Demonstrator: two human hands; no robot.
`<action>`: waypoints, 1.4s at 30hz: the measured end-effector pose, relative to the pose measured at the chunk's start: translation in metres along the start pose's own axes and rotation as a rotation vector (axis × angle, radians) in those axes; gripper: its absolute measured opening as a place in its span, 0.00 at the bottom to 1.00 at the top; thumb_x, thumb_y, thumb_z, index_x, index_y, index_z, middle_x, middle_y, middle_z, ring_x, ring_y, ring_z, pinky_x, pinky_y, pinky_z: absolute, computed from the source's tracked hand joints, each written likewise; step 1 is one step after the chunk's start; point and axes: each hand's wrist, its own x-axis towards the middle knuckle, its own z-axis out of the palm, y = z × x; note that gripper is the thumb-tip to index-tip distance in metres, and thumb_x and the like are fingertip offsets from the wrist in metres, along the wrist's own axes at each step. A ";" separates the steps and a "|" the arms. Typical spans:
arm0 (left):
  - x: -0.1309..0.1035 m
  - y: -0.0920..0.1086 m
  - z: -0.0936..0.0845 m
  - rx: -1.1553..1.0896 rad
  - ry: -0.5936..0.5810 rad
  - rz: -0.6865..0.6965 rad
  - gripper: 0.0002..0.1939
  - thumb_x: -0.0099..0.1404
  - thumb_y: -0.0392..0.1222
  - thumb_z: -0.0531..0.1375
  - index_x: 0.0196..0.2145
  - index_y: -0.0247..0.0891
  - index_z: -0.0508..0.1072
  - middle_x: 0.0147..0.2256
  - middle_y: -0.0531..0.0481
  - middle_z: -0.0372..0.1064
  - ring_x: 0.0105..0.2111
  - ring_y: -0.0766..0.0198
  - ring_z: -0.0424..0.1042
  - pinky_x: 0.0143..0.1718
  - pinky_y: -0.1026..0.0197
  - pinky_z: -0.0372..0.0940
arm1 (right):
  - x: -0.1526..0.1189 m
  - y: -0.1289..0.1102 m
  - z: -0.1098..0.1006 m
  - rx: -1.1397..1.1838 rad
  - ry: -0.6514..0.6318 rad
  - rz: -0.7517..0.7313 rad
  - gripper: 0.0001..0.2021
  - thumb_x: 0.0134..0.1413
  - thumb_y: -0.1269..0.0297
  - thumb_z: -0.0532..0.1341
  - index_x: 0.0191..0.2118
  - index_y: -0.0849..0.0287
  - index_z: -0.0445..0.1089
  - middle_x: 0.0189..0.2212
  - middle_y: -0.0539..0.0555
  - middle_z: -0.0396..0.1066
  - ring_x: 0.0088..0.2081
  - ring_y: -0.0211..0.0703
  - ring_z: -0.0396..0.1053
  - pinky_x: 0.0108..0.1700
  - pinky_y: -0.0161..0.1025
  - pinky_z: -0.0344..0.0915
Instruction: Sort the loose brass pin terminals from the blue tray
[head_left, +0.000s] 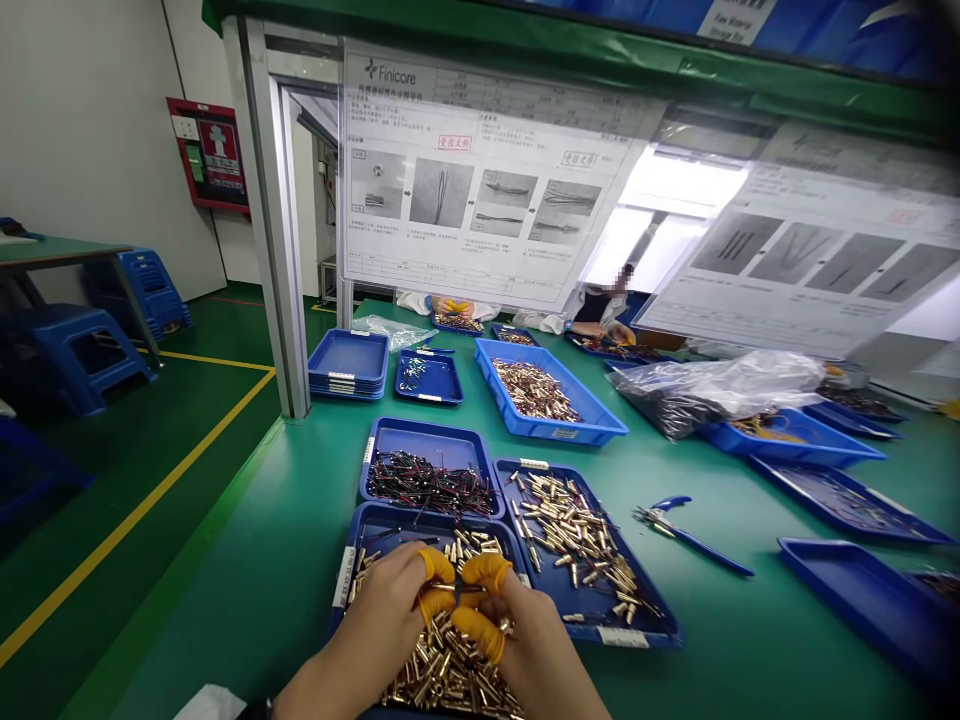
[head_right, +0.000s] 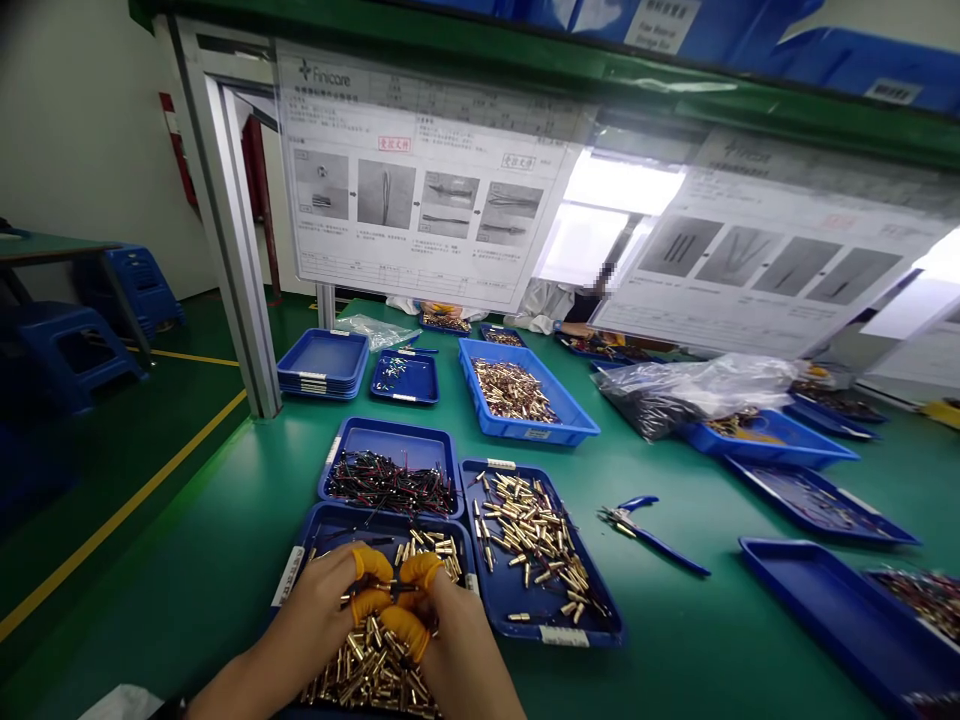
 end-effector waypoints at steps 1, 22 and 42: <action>0.001 0.001 0.000 0.017 0.009 -0.019 0.09 0.57 0.23 0.57 0.33 0.32 0.70 0.34 0.44 0.70 0.36 0.57 0.69 0.37 0.58 0.65 | 0.000 0.001 -0.001 -0.035 0.020 -0.031 0.03 0.50 0.64 0.57 0.29 0.55 0.60 0.23 0.52 0.69 0.26 0.43 0.69 0.26 0.36 0.64; -0.005 -0.005 0.005 0.077 -0.036 -0.019 0.15 0.50 0.19 0.51 0.26 0.38 0.68 0.28 0.51 0.70 0.30 0.62 0.69 0.29 0.65 0.62 | -0.002 -0.005 0.009 0.231 -0.033 0.131 0.06 0.49 0.68 0.55 0.23 0.57 0.60 0.16 0.47 0.66 0.16 0.35 0.66 0.18 0.29 0.60; -0.006 0.008 -0.006 -0.044 -0.034 0.131 0.12 0.57 0.23 0.50 0.30 0.36 0.67 0.31 0.46 0.70 0.32 0.60 0.69 0.32 0.63 0.62 | 0.005 -0.025 -0.006 0.840 -0.352 0.276 0.17 0.35 0.54 0.70 0.24 0.63 0.67 0.12 0.43 0.65 0.13 0.25 0.57 0.17 0.23 0.52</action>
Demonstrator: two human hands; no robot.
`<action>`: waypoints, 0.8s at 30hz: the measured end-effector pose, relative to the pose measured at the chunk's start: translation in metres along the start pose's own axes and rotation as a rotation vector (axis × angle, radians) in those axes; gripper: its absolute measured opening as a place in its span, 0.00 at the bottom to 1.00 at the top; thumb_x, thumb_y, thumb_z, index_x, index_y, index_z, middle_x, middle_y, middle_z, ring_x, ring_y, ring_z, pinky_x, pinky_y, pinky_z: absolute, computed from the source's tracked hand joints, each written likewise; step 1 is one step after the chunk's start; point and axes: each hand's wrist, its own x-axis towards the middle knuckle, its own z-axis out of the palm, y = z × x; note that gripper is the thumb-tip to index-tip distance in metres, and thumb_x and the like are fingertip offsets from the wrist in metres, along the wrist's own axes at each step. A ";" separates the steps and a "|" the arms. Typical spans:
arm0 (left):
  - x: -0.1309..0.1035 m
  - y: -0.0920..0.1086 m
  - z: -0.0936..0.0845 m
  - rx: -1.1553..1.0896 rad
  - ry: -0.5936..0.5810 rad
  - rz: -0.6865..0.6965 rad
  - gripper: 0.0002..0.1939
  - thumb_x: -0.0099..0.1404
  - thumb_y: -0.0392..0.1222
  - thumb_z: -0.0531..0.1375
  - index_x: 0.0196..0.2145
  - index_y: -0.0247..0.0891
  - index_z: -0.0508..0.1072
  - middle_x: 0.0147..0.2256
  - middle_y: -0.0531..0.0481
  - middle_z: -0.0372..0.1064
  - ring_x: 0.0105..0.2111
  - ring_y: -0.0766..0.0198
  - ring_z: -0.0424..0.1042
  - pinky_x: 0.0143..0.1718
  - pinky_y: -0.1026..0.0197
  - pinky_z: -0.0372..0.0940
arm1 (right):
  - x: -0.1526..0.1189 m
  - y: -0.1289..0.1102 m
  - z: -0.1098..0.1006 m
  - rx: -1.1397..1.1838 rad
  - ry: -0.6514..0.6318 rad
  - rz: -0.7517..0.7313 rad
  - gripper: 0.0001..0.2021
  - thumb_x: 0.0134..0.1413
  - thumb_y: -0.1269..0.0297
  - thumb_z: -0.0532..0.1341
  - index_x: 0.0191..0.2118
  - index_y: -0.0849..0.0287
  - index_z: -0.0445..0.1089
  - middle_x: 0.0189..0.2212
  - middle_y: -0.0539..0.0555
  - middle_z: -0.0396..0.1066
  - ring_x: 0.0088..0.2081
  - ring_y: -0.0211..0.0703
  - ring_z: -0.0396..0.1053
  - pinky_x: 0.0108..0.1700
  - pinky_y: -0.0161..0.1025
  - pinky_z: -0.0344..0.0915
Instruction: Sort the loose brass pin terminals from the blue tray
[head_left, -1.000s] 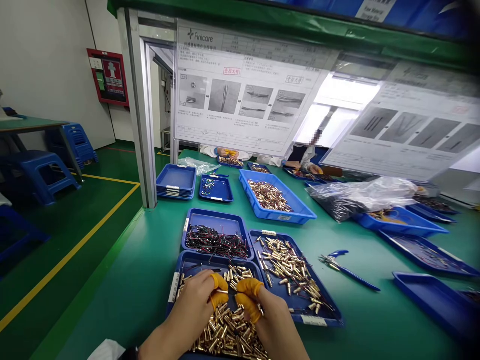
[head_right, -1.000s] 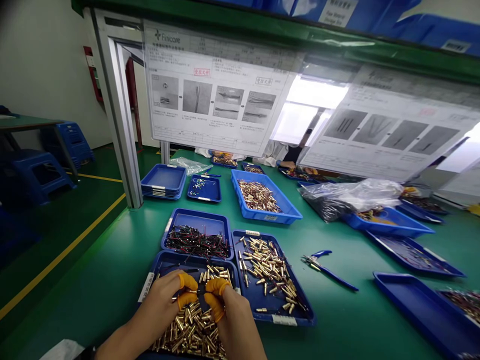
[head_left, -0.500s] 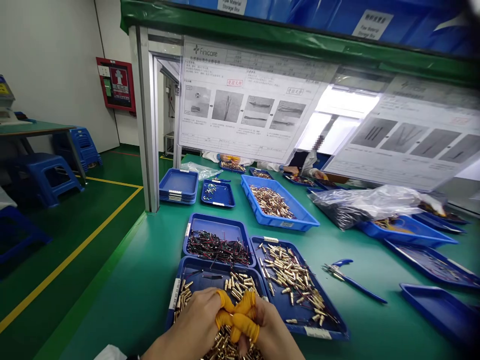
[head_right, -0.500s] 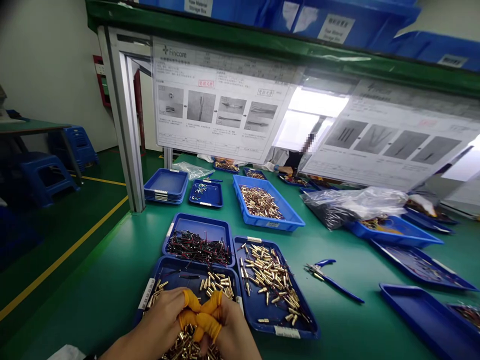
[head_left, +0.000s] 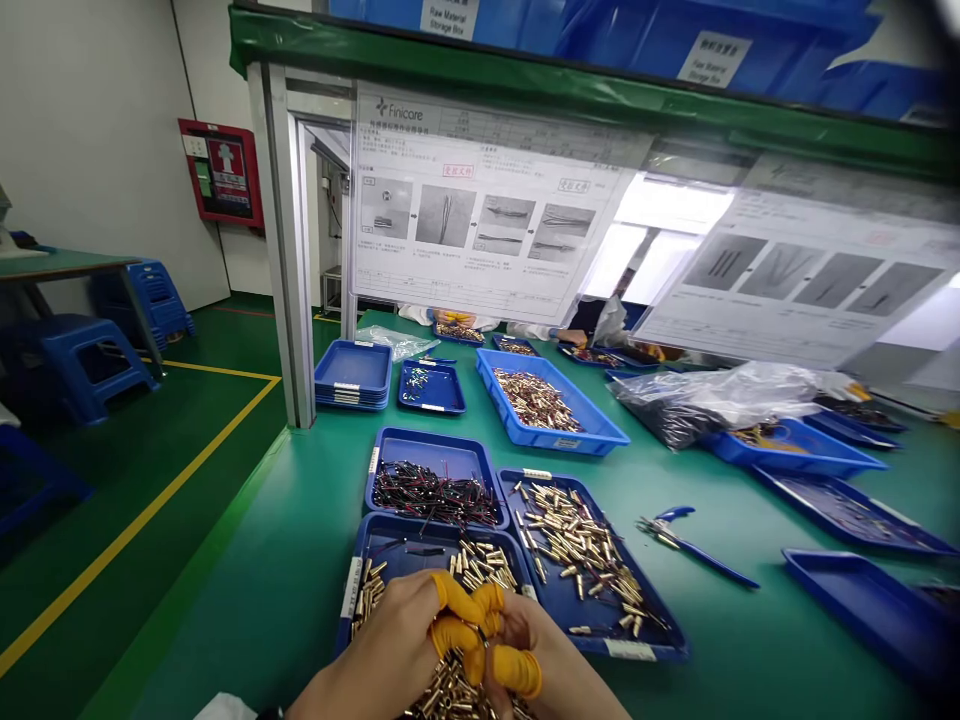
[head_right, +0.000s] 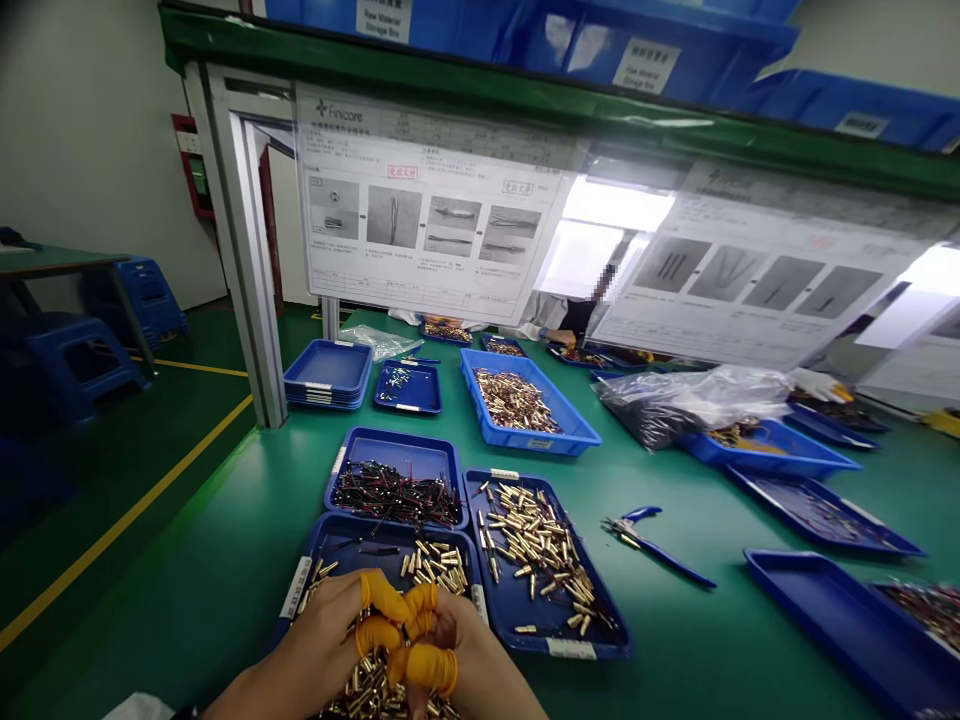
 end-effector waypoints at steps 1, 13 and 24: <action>0.000 0.001 -0.001 -0.035 0.019 -0.022 0.12 0.57 0.23 0.50 0.31 0.37 0.67 0.31 0.47 0.70 0.32 0.61 0.69 0.33 0.64 0.63 | 0.000 0.001 0.000 0.010 -0.008 -0.028 0.20 0.35 0.50 0.69 0.24 0.63 0.68 0.11 0.43 0.65 0.12 0.25 0.56 0.17 0.24 0.51; -0.001 0.000 0.002 -0.039 0.057 -0.124 0.13 0.55 0.23 0.52 0.32 0.38 0.68 0.34 0.48 0.72 0.35 0.60 0.70 0.35 0.62 0.63 | 0.006 0.030 -0.005 -0.079 0.099 -0.210 0.21 0.46 0.44 0.61 0.28 0.60 0.64 0.11 0.44 0.65 0.12 0.28 0.56 0.18 0.27 0.49; -0.002 0.000 0.001 -0.032 -0.009 -0.109 0.17 0.51 0.20 0.49 0.32 0.37 0.67 0.35 0.46 0.71 0.36 0.58 0.70 0.38 0.60 0.63 | 0.005 0.026 0.002 0.110 0.097 -0.061 0.17 0.45 0.49 0.64 0.27 0.59 0.65 0.10 0.42 0.60 0.11 0.26 0.53 0.14 0.24 0.48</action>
